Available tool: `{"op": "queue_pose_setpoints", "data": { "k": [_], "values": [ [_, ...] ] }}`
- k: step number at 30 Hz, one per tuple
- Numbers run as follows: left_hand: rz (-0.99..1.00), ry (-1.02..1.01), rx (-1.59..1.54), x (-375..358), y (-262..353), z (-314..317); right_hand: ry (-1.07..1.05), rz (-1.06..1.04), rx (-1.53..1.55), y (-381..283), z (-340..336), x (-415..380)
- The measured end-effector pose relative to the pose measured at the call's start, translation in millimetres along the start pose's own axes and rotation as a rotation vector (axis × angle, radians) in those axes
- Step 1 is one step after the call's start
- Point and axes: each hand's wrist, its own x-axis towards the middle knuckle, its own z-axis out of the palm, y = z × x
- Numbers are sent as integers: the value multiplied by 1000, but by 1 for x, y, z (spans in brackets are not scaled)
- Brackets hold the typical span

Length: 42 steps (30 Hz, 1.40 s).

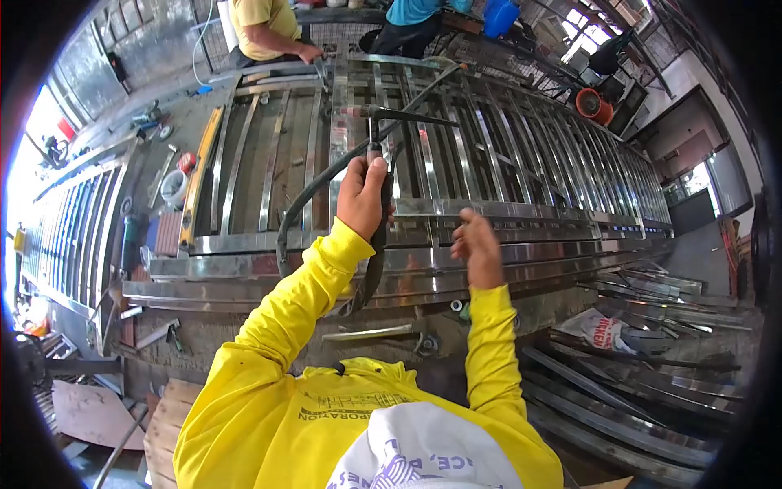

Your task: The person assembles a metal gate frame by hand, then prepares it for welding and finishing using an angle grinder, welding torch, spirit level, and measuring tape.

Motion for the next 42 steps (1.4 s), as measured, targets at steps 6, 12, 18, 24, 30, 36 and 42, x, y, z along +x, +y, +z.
{"op": "queue_pose_setpoints", "data": {
  "k": [6,12,18,24,30,36,42],
  "values": [
    [282,-229,323,-10,-48,19,-46,-348,175,17,99,-21],
    [223,-315,407,-15,-56,-27,106,-218,292,-1,89,-17],
    [220,98,443,-37,-60,-154,448,-677,-48,-101,42,0],
    [229,414,478,-95,-82,-247,556,-862,-420,-180,3,-15],
    [156,434,325,-112,-101,-229,260,-630,-294,-158,46,-32],
    [180,292,429,-107,-90,-195,-83,-384,-375,-98,53,-48],
    [207,272,528,-102,-92,-201,-234,-223,-462,-64,35,-71]
  ]
}}
